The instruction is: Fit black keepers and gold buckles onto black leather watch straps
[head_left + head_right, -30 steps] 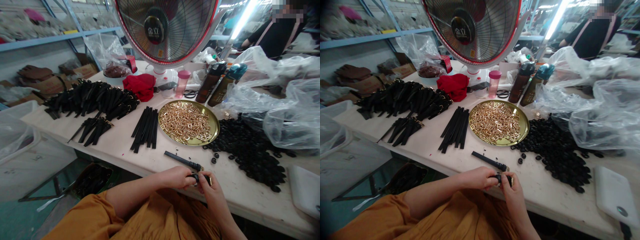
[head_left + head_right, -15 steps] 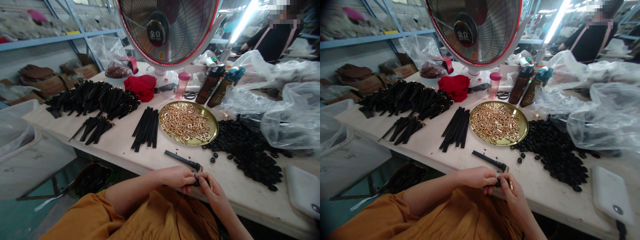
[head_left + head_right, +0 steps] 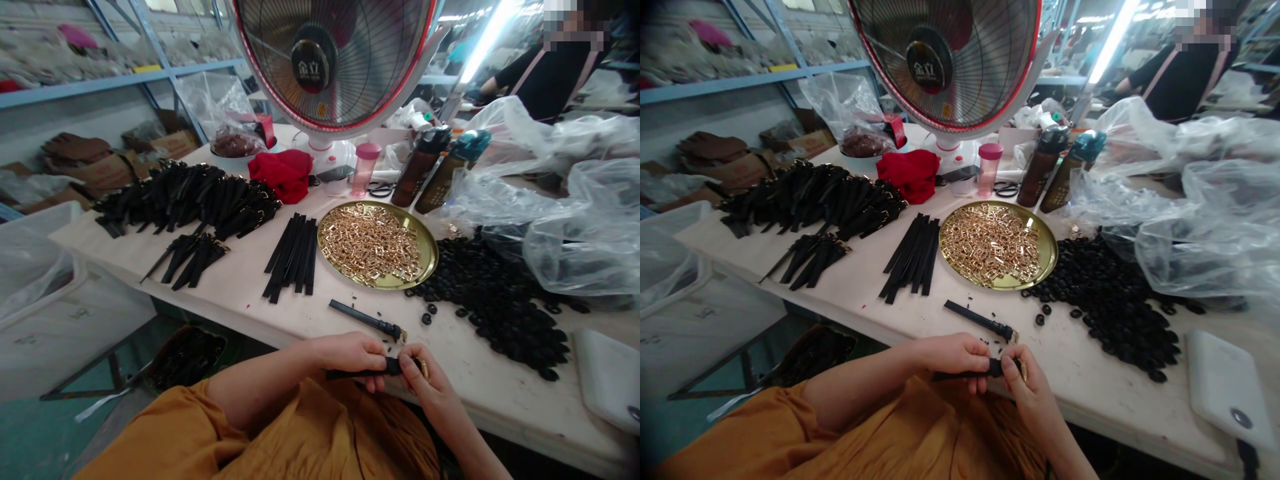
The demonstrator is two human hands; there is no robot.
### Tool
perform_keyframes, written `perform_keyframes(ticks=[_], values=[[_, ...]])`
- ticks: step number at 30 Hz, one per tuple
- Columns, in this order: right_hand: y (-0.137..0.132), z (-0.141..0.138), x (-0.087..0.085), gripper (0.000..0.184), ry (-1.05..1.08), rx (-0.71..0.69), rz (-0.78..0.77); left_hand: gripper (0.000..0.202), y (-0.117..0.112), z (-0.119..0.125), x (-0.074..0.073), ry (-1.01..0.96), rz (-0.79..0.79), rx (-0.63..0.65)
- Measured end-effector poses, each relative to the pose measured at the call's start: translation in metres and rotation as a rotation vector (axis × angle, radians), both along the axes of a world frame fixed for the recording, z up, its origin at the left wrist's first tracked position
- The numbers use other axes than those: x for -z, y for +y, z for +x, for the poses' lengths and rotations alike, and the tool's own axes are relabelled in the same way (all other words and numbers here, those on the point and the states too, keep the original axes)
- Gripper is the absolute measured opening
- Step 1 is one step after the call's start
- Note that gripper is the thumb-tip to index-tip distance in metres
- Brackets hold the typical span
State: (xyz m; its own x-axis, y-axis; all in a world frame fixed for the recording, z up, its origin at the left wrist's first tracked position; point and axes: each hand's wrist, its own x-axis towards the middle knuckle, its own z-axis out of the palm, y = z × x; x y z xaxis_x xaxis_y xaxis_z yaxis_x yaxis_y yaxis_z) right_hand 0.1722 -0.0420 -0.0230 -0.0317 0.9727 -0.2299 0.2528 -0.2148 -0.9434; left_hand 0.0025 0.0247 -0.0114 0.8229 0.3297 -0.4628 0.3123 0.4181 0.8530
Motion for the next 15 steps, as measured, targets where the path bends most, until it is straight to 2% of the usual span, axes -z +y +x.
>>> perform_keyframes(ticks=[3, 8, 11, 15], values=[[0.001, 0.005, 0.0, 0.029, -0.033, -0.077, 0.017, 0.018, -0.003, 0.001, -0.006, 0.038, 0.079, 0.02], [0.004, 0.008, 0.003, 0.026, -0.113, -0.087, 0.066, 0.019, -0.005, 0.001, -0.019, 0.169, 0.238, 0.019], [0.004, 0.006, 0.006, 0.026, -0.073, -0.075, 0.038, 0.019, -0.003, 0.001, -0.019, 0.179, 0.216, 0.02], [0.003, -0.001, 0.01, 0.029, 0.001, 0.064, 0.003, 0.018, 0.003, -0.002, -0.015, 0.138, 0.098, 0.038]])
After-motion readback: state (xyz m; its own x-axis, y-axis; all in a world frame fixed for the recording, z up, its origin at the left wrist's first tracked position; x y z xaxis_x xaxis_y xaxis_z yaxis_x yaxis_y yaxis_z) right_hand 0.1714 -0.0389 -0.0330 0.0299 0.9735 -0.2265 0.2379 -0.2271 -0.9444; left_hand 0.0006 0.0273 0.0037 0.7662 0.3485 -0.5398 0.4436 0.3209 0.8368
